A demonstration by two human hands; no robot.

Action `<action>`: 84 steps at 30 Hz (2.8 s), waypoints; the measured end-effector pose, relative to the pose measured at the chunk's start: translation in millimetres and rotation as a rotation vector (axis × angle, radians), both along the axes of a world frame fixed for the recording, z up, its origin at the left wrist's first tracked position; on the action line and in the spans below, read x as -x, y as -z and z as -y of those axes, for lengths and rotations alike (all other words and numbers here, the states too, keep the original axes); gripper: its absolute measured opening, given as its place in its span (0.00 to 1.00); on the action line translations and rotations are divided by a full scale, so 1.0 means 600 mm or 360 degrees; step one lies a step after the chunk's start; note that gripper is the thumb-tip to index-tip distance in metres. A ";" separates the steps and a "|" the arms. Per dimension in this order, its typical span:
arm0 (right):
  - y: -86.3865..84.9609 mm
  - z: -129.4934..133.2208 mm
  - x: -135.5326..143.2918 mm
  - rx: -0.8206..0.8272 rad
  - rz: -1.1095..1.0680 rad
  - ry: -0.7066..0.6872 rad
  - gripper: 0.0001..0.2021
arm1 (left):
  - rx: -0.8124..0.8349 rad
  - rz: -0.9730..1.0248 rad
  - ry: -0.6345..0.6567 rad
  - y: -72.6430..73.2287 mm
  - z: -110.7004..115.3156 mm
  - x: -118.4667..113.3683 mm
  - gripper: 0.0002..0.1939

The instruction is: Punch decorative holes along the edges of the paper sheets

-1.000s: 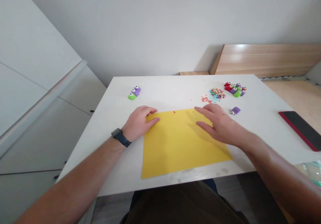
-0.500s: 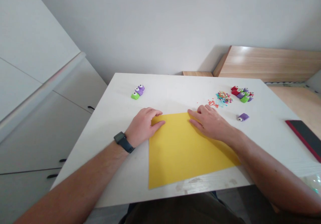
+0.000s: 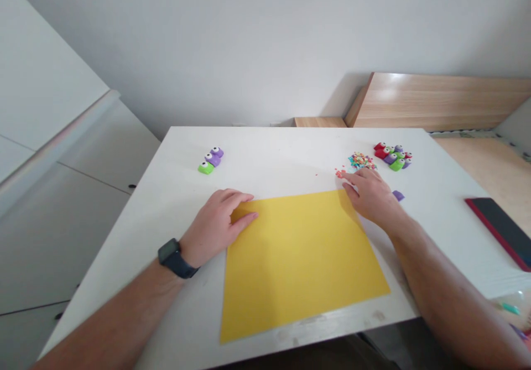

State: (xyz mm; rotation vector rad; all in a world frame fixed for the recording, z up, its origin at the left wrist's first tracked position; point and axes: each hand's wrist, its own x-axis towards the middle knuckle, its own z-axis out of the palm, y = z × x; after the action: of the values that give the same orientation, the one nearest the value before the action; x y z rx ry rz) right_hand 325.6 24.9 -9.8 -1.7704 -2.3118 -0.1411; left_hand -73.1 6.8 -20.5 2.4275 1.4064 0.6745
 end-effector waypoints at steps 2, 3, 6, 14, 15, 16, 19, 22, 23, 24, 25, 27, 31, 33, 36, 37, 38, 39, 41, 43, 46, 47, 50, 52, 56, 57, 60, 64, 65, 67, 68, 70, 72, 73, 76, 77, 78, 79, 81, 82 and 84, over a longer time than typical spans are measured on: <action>0.004 -0.003 -0.005 -0.0030 -0.0048 0.0040 0.16 | -0.0014 -0.0028 -0.0004 0.001 0.001 0.004 0.19; 0.005 -0.004 -0.008 -0.0039 -0.0064 0.0056 0.16 | -0.0020 -0.0043 -0.0006 0.001 0.001 0.005 0.20; 0.008 -0.007 -0.013 -0.0056 -0.0116 0.0084 0.14 | -0.0035 -0.0086 -0.0018 0.002 0.002 0.009 0.21; 0.007 -0.012 -0.013 -0.0092 -0.0255 0.0233 0.08 | 0.0009 -0.0102 -0.0012 -0.003 0.000 0.010 0.18; 0.006 -0.012 -0.014 -0.0082 -0.0259 0.0246 0.08 | 0.0020 -0.0094 -0.0011 -0.004 0.000 0.009 0.18; 0.006 -0.012 -0.014 -0.0070 -0.0260 0.0243 0.09 | 0.0031 -0.0087 -0.0012 -0.005 0.000 0.009 0.18; 0.006 -0.012 -0.015 -0.0016 -0.0228 0.0172 0.13 | 0.0061 -0.0071 -0.0008 -0.007 0.000 0.008 0.16; 0.006 -0.011 -0.015 0.0025 -0.0186 0.0152 0.14 | 0.0069 -0.0049 -0.0008 -0.007 0.000 0.007 0.16; 0.006 -0.011 -0.015 0.0028 -0.0181 0.0163 0.13 | 0.0068 -0.0041 -0.0009 -0.007 0.000 0.006 0.16; 0.005 -0.011 -0.014 0.0027 -0.0182 0.0180 0.13 | 0.0070 -0.0035 -0.0011 -0.007 0.000 0.006 0.15; 0.004 -0.010 -0.013 0.0025 -0.0187 0.0202 0.12 | 0.0071 -0.0027 -0.0012 -0.006 0.000 0.006 0.15; 0.001 -0.010 -0.011 0.0027 -0.0201 0.0248 0.12 | 0.0069 -0.0008 -0.0016 -0.006 0.000 0.007 0.15; -0.004 -0.010 -0.009 0.0038 -0.0237 0.0354 0.11 | 0.0075 0.0005 -0.0023 -0.006 0.001 0.007 0.15; -0.006 -0.010 -0.007 0.0006 -0.0262 0.0349 0.12 | 0.0086 0.0005 -0.0027 -0.006 0.001 0.007 0.15; -0.008 -0.007 -0.003 -0.0013 -0.0313 0.0179 0.13 | 0.0118 0.0018 -0.0031 -0.009 0.002 0.006 0.13; -0.008 -0.005 -0.001 0.0009 -0.0330 0.0095 0.13 | 0.0133 0.0023 -0.0030 -0.011 0.003 0.005 0.13; -0.009 -0.003 0.002 0.0040 -0.0343 0.0007 0.13 | 0.0146 0.0030 -0.0029 -0.013 0.003 0.004 0.12; -0.010 0.000 0.004 0.0077 -0.0347 -0.0079 0.13 | 0.0159 0.0036 -0.0030 -0.014 0.004 0.004 0.12; -0.012 0.004 0.008 0.0146 -0.0334 -0.0227 0.14 | 0.0179 0.0045 -0.0031 -0.016 0.005 0.002 0.12; -0.013 0.007 0.011 0.0174 -0.0323 -0.0306 0.13 | 0.0184 0.0062 -0.0035 -0.018 0.005 0.001 0.12; -0.014 0.006 0.012 0.0196 -0.0354 -0.0335 0.10 | 0.0181 0.0088 -0.0037 -0.018 0.006 0.001 0.12; -0.014 0.005 0.012 0.0206 -0.0372 -0.0334 0.08 | 0.0179 0.0092 -0.0038 -0.018 0.006 0.001 0.12; -0.015 0.003 0.010 0.0274 -0.0418 -0.0338 0.05 | 0.0185 0.0079 -0.0035 -0.020 0.006 0.000 0.11; -0.015 0.004 0.010 0.0344 -0.0438 -0.0322 0.03 | 0.0189 0.0070 -0.0029 -0.022 0.007 -0.002 0.11; -0.019 0.008 0.015 0.0407 -0.0447 -0.0296 0.02 | 0.0188 0.0072 -0.0038 -0.025 0.008 -0.003 0.10; -0.020 0.010 0.017 0.0392 -0.0438 -0.0314 0.02 | 0.0190 0.0070 -0.0045 -0.025 0.009 -0.003 0.10; -0.024 0.013 0.021 0.0341 -0.0399 -0.0374 0.02 | 0.0211 0.0055 -0.0075 -0.027 0.010 -0.004 0.11; -0.025 0.016 0.021 0.0348 -0.0346 -0.0361 0.01 | 0.0224 0.0060 -0.0151 -0.029 0.011 -0.006 0.14; -0.024 0.016 0.021 0.0353 -0.0333 -0.0356 0.01 | 0.0226 0.0066 -0.0165 -0.029 0.012 -0.006 0.15; -0.022 0.016 0.020 0.0356 -0.0312 -0.0359 0.01 | 0.0233 0.0080 -0.0180 -0.029 0.011 -0.007 0.16; -0.021 0.016 0.020 0.0360 -0.0308 -0.0365 0.01 | 0.0238 0.0088 -0.0187 -0.029 0.011 -0.007 0.17; -0.020 0.015 0.020 0.0373 -0.0312 -0.0361 0.01 | 0.0260 0.0115 -0.0209 -0.030 0.011 -0.005 0.19; -0.022 0.015 0.021 0.0397 -0.0337 -0.0333 0.02 | 0.0311 0.0168 -0.0232 -0.032 0.010 -0.002 0.21; -0.023 0.015 0.021 0.0409 -0.0354 -0.0320 0.02 | 0.0348 0.0200 -0.0238 -0.034 0.010 0.000 0.22; -0.025 0.015 0.021 0.0447 -0.0386 -0.0280 0.03 | 0.0448 0.0266 -0.0223 -0.039 0.010 0.009 0.22; -0.025 0.014 0.021 0.0459 -0.0389 -0.0261 0.04 | 0.0474 0.0275 -0.0210 -0.039 0.010 0.011 0.22; -0.024 0.014 0.020 0.0469 -0.0389 -0.0244 0.05 | 0.0497 0.0285 -0.0196 -0.039 0.010 0.014 0.21; -0.022 0.014 0.019 0.0473 -0.0386 -0.0233 0.07 | 0.0521 0.0299 -0.0186 -0.038 0.010 0.016 0.21; -0.020 0.013 0.018 0.0465 -0.0372 -0.0253 0.10 | 0.0570 0.0342 -0.0182 -0.034 0.009 0.020 0.20; -0.019 0.012 0.017 0.0456 -0.0361 -0.0280 0.10 | 0.0592 0.0365 -0.0189 -0.032 0.008 0.020 0.20; -0.019 0.011 0.017 0.0437 -0.0340 -0.0325 0.10 | 0.0611 0.0395 -0.0216 -0.030 0.007 0.020 0.19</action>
State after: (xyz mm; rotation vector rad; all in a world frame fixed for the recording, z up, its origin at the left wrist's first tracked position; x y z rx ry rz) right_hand 315.4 18.1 1.6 -1.5565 -2.4229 0.3975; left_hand -85.1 2.4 -2.6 1.9009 1.4517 0.6401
